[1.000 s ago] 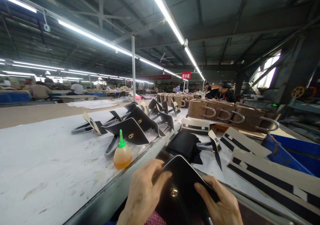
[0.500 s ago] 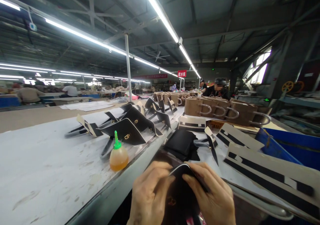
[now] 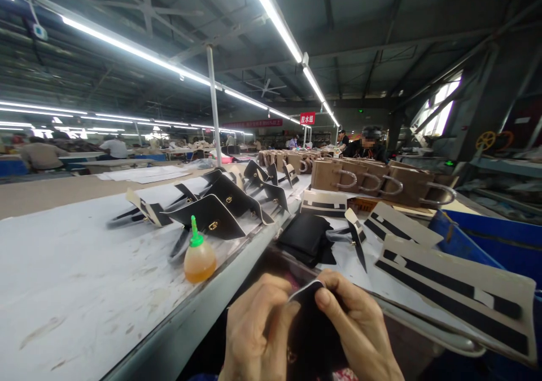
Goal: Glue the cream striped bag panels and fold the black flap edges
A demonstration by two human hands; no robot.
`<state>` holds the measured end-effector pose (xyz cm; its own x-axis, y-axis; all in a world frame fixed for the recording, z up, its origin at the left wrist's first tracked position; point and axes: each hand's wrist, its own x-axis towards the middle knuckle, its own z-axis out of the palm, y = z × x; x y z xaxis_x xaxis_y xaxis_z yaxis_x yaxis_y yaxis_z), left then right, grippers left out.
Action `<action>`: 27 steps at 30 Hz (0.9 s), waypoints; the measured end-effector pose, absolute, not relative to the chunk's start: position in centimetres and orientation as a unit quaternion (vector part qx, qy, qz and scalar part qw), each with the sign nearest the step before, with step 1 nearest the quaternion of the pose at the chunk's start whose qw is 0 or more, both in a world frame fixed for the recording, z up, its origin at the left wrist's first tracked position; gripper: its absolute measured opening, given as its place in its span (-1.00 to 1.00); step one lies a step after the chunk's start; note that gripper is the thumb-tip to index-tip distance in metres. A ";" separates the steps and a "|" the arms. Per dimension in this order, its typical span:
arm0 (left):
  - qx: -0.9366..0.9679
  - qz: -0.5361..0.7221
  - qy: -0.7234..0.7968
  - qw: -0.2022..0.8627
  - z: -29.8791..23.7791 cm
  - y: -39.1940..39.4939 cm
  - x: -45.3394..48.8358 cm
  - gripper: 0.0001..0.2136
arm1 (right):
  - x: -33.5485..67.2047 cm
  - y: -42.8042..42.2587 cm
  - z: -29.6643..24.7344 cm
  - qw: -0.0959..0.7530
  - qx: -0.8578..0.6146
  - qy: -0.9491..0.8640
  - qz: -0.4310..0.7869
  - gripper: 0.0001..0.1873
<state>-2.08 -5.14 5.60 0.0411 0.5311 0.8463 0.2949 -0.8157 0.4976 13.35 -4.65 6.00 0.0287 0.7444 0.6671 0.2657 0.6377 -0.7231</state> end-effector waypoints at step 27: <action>0.660 0.632 0.397 0.090 3.6 -2.2 -5.7 -0.89 | 14.4 -3.4 4.5 0.499 -0.412 -0.757 0.095 -0.77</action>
<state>-5.74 -2.24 3.60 -0.1135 0.6372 0.7623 0.4109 -0.6684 0.6200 14.37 -3.38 4.50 -0.1639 0.7176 0.6770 0.5289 0.6432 -0.5537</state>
